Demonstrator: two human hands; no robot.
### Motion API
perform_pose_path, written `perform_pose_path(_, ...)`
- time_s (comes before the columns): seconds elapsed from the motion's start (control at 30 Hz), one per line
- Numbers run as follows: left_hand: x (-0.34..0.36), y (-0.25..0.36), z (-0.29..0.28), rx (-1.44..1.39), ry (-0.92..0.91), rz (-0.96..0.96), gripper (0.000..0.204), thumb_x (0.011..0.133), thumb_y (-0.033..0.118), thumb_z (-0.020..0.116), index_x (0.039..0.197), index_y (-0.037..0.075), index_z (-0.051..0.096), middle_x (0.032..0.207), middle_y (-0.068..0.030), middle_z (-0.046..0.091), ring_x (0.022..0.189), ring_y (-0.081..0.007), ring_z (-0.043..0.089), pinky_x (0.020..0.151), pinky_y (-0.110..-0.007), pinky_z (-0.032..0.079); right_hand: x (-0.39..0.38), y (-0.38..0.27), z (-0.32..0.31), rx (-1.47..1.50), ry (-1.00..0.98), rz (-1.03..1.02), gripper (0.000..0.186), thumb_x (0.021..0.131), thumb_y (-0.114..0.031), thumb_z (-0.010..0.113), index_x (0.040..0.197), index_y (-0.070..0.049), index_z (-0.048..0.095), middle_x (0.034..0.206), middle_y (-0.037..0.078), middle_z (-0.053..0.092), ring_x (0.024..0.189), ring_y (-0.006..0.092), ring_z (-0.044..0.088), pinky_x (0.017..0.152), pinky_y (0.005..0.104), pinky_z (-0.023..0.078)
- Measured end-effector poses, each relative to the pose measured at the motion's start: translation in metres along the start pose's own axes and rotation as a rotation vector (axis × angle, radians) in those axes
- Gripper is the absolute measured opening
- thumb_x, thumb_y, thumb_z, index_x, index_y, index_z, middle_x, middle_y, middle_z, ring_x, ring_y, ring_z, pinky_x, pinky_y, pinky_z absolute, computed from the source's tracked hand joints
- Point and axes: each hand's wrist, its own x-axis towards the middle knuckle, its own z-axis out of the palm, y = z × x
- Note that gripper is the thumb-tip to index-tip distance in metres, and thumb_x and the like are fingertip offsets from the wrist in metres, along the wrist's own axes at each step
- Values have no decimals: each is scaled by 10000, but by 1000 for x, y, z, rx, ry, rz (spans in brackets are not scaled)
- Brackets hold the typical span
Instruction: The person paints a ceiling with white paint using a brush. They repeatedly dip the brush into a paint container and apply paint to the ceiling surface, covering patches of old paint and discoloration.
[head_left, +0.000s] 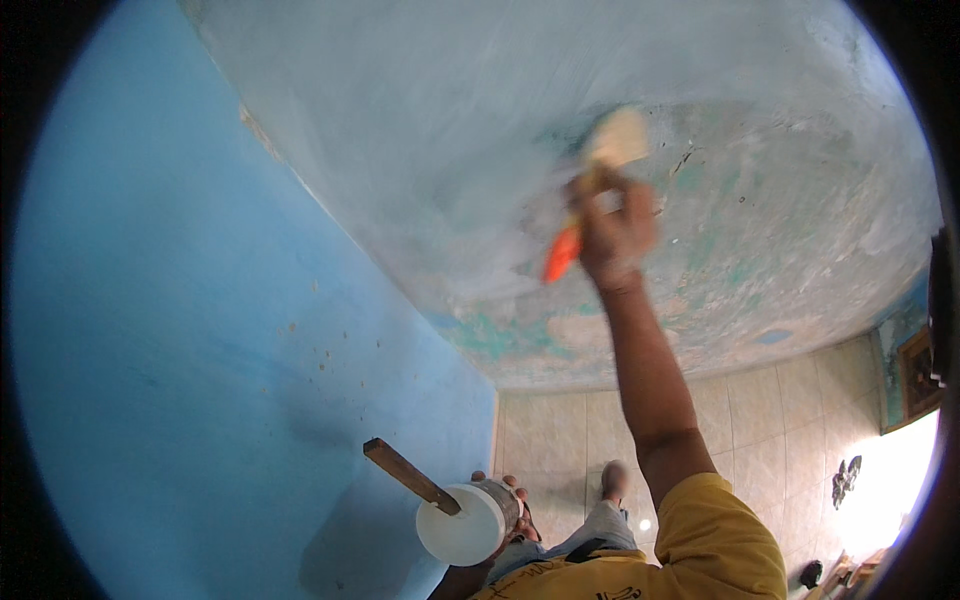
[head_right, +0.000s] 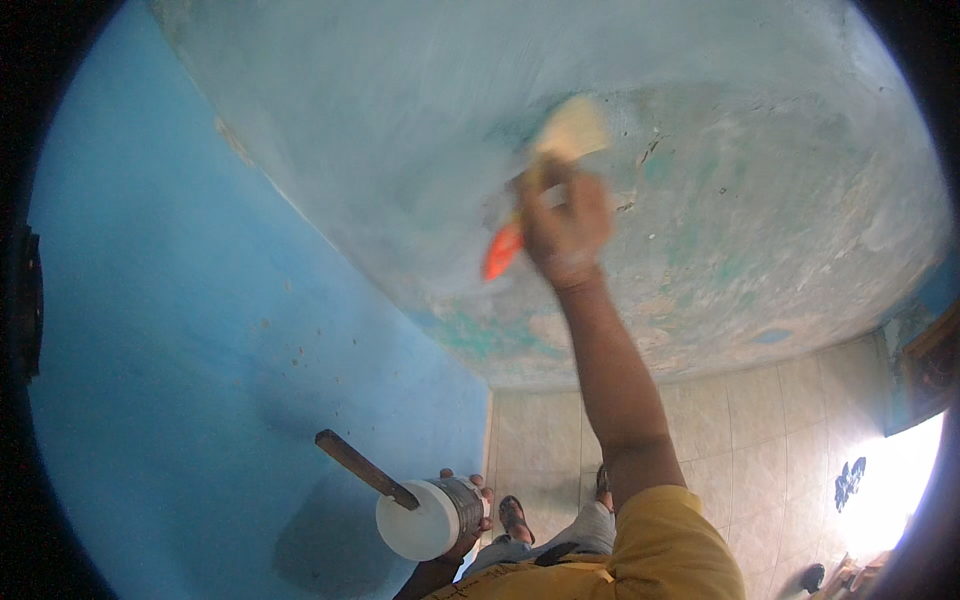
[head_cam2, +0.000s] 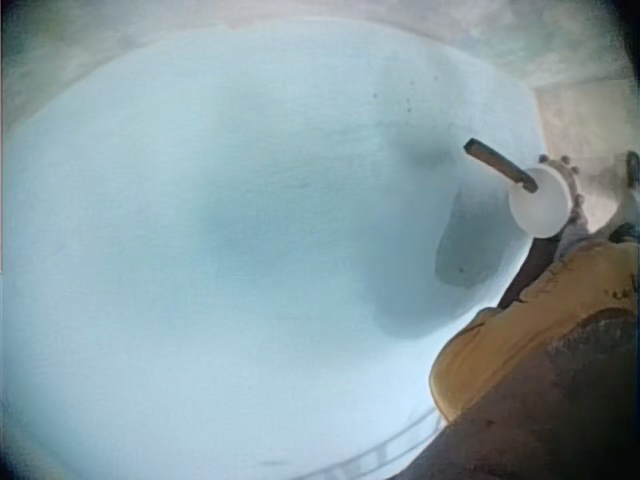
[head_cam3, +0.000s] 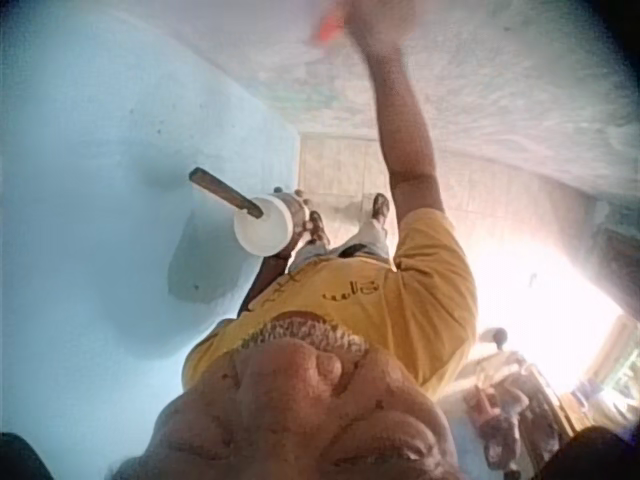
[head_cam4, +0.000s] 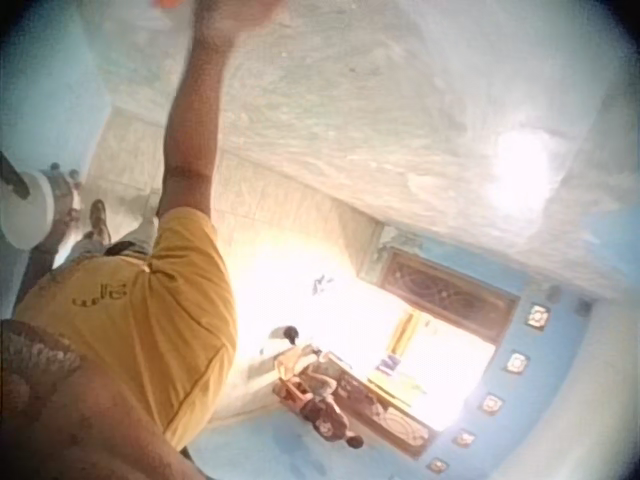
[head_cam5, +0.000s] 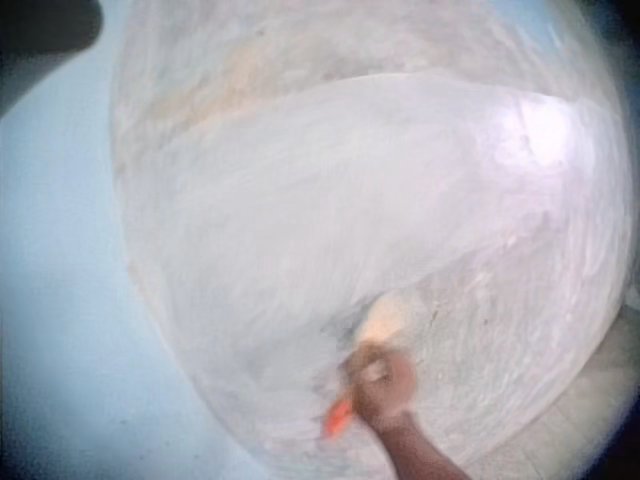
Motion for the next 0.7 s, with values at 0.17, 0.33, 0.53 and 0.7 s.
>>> perform_pose_path(0.17, -6, 5, -20, -76, -41, -23, 552, 977, 473, 634, 1457, 241, 489, 1442, -204, 411, 1330, -436, 414, 899, -645, 512, 4, -110, 1, 750, -259, -5, 200, 711, -79, 819, 888, -116, 733, 1071, 112, 700, 874, 243, 674, 667, 338, 548)
perform_pose_path(0.33, 3, -5, 3, -279, -109, -37, 613, 1013, 437, 578, 1504, 94, 445, 1523, -234, 368, 1318, -584, 434, 1007, -797, 415, 28, -107, 25, 949, -183, 151, 198, 752, -13, 800, 915, -93, 722, 1072, 135, 706, 914, 284, 701, 739, 359, 578)
perform_pose_path(0.53, -11, 13, -27, -254, -133, -55, 642, 1040, 481, 475, 1535, 82, 390, 1530, -225, 389, 1326, -584, 426, 1016, -816, 381, 86, -1, -26, 349, 374, 22, 239, 671, -24, 846, 878, -116, 768, 1121, 144, 733, 902, 239, 698, 716, 357, 556)
perform_pose_path(0.7, -10, 19, -27, -366, -125, -118, 668, 1047, 527, 389, 1534, 70, 383, 1530, -222, 409, 1336, -576, 421, 998, -846, 354, 80, -19, 4, 230, -17, -266, 201, 731, -63, 803, 912, -127, 743, 1092, 92, 722, 992, 268, 672, 778, 390, 532)
